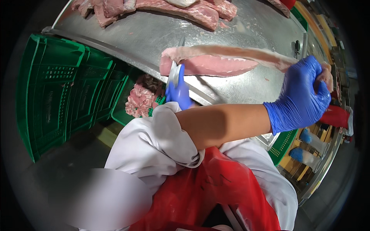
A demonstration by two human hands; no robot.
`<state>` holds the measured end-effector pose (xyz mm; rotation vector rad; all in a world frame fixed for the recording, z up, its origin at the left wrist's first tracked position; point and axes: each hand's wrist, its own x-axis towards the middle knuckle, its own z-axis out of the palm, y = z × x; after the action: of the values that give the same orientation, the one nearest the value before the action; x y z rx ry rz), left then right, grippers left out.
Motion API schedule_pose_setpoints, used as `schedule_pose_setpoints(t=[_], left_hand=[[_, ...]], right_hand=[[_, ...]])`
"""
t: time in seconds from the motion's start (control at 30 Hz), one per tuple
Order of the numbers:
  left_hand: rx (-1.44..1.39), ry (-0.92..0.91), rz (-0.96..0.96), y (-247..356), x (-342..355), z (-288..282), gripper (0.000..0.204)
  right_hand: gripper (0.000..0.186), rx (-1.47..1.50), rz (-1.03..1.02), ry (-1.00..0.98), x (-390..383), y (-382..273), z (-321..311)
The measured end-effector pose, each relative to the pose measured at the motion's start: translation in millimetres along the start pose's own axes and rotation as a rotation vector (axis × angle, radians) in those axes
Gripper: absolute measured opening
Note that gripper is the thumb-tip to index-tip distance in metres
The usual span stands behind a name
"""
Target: The person uses a knife to trim fat and cut large pieces of raw meat on a stainless steel table. The person places trimmed pieces into a green basket and continues processing additional cuts.
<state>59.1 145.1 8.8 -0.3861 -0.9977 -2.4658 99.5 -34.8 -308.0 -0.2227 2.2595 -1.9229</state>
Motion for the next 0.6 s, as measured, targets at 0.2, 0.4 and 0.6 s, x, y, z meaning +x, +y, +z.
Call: schedule_pose_setpoints(t=[0.2, 0.4, 0.6], left_hand=[[-0.211, -0.119, -0.01, 23, 13, 19, 0.014], [-0.045, -0.264, 0.143, 14, 35, 63, 0.011], [0.466, -0.728, 0.695, -7, 125, 100, 0.008]], right_hand=[[0.056, 0.218, 0.185, -0.018, 6, -38, 11], [0.058, 0.494, 0.31, -0.112, 25, -90, 14], [0.072, 0.235, 0.14, -0.535, -34, -88, -65]])
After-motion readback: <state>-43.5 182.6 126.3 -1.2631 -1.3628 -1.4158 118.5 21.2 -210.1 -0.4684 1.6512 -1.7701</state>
